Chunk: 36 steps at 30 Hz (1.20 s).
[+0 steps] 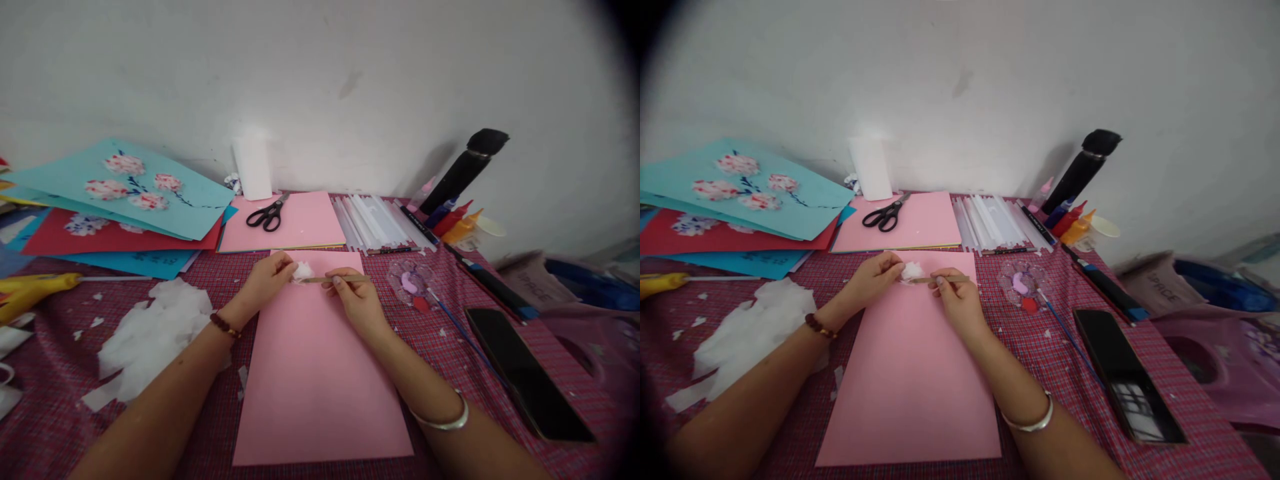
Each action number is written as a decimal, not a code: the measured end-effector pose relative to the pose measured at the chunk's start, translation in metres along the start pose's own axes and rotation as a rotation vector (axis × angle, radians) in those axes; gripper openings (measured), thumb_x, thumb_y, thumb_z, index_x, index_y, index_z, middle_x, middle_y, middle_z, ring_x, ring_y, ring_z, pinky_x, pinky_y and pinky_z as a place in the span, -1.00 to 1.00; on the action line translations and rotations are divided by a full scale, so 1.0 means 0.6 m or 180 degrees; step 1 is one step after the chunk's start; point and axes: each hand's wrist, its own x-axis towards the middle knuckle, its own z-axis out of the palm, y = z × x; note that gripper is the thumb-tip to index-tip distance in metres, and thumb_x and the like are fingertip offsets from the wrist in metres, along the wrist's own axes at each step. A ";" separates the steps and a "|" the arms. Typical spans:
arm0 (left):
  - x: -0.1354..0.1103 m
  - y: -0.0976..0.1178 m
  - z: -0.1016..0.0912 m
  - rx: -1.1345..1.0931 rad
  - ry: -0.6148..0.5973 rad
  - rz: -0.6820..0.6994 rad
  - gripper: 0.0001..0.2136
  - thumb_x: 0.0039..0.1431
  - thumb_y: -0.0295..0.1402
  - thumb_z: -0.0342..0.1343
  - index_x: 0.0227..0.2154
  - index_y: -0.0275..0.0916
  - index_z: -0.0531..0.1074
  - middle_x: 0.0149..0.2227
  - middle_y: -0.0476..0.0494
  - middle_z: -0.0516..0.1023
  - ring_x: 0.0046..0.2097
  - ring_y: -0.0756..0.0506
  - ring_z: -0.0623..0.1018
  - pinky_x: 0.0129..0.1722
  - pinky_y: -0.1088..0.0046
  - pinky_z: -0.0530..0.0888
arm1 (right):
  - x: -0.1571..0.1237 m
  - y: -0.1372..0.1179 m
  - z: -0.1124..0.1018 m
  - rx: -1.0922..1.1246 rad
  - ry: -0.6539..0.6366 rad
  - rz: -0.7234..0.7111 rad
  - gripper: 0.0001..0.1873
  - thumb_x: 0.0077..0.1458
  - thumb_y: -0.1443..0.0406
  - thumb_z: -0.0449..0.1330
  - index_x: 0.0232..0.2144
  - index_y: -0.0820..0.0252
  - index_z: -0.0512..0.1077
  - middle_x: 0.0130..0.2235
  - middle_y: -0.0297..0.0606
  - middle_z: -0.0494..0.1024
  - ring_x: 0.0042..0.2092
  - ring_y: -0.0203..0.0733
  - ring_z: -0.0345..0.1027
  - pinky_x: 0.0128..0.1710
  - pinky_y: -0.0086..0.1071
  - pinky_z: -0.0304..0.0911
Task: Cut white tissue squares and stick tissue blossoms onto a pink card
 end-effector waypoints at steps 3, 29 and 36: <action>0.002 0.002 -0.005 -0.0010 -0.0014 -0.0011 -0.82 0.14 -0.28 -0.06 -0.50 -0.23 0.30 -0.54 0.05 0.34 -0.46 0.01 0.34 -0.45 0.51 0.26 | -0.001 0.001 -0.002 -0.0104 -0.0025 -0.0099 -0.84 0.10 0.28 0.10 -0.35 0.16 0.48 -0.40 -0.29 0.50 -0.42 -0.27 0.37 -0.41 -0.37 0.33; -0.253 0.082 -0.316 0.0680 0.0632 -0.0808 -0.82 0.09 -0.26 0.05 -0.47 -0.27 0.41 -0.53 0.01 0.40 -0.48 0.04 0.37 -0.48 0.54 0.32 | 0.003 0.022 -0.018 0.0960 0.0583 0.0626 -0.91 -0.08 0.24 0.20 -0.48 0.09 0.50 -0.51 -0.29 0.49 -0.47 -0.24 0.37 -0.46 -0.34 0.30; -0.386 -0.008 -0.284 0.1665 0.0141 -0.0432 -0.67 0.02 -0.48 0.02 -0.12 -0.18 0.44 -0.02 -0.19 0.42 0.02 -0.14 0.40 0.05 0.24 0.31 | -0.003 0.024 -0.021 0.0884 0.0475 0.0642 -0.92 -0.03 0.25 0.21 -0.49 0.03 0.52 -0.49 -0.21 0.47 -0.44 -0.26 0.38 -0.43 -0.33 0.29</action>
